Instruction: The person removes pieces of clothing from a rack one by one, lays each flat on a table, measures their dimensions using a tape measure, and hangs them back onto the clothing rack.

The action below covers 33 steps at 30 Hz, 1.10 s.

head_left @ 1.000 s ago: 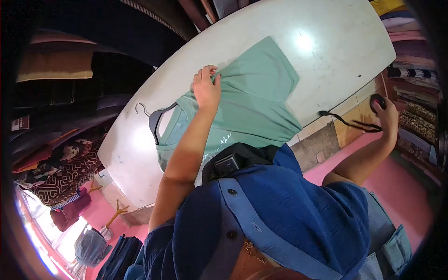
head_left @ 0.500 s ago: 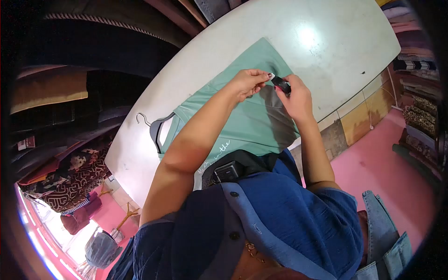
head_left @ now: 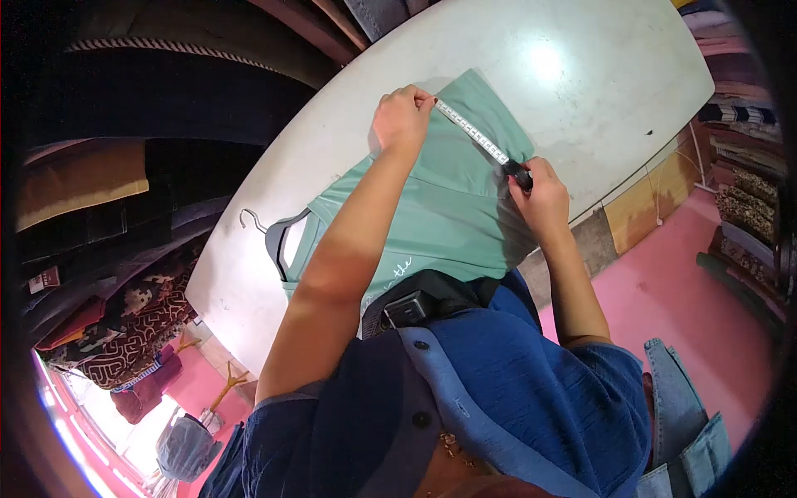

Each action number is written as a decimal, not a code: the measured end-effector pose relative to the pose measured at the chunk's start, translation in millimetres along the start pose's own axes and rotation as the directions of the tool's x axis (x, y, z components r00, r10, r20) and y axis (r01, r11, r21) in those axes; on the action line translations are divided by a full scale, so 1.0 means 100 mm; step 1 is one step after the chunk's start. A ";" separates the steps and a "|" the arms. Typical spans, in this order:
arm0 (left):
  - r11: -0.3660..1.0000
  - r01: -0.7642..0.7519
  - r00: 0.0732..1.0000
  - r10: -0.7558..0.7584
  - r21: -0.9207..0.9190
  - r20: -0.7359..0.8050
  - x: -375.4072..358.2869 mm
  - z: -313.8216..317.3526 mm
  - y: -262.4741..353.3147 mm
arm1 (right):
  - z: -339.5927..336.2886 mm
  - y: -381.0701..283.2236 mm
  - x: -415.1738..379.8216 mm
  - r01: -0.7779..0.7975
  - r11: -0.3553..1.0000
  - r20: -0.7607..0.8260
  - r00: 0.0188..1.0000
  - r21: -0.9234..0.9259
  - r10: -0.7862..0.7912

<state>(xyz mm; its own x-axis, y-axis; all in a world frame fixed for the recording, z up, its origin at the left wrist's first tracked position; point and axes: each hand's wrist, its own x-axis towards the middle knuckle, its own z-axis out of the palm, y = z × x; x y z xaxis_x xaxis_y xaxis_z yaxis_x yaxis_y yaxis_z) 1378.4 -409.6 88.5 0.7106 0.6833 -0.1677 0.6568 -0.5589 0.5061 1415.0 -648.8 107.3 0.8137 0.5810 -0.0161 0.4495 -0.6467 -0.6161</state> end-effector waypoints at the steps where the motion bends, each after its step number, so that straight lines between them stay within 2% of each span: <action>1: 1.000 -0.007 1.000 0.007 0.004 -0.002 0.00 0.00 0.00 | 0.00 0.01 0.00 -0.001 1.000 0.002 1.000 -0.003 0.001; 16: 0.999 0.030 0.999 -0.031 -0.034 -0.032 0.02 0.05 -0.02 | -0.07 0.24 -0.20 -0.033 0.999 0.004 0.999 -0.013 0.033; 25: 0.998 0.043 0.999 -0.044 -0.040 -0.025 0.03 0.05 -0.02 | -0.04 0.34 -0.21 0.028 0.998 -0.012 1.000 0.055 -0.028; 32: 0.999 0.009 0.998 -0.011 -0.032 -0.066 0.03 0.08 -0.05 | -0.05 0.35 -0.22 0.038 0.997 -0.014 0.999 0.065 -0.037; 33: 0.998 -0.020 1.000 0.020 -0.063 -0.012 0.03 0.06 -0.07 | -0.05 0.34 -0.20 0.039 0.998 -0.014 0.999 0.058 -0.038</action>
<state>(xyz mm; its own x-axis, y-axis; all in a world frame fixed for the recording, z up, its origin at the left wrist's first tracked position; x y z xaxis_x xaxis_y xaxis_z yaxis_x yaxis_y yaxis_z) 1377.4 -406.8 79.6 0.7205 0.6775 -0.1478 0.6250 -0.5421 0.5617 1415.6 -685.2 90.2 0.8010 0.5983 0.0180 0.4587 -0.5941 -0.6608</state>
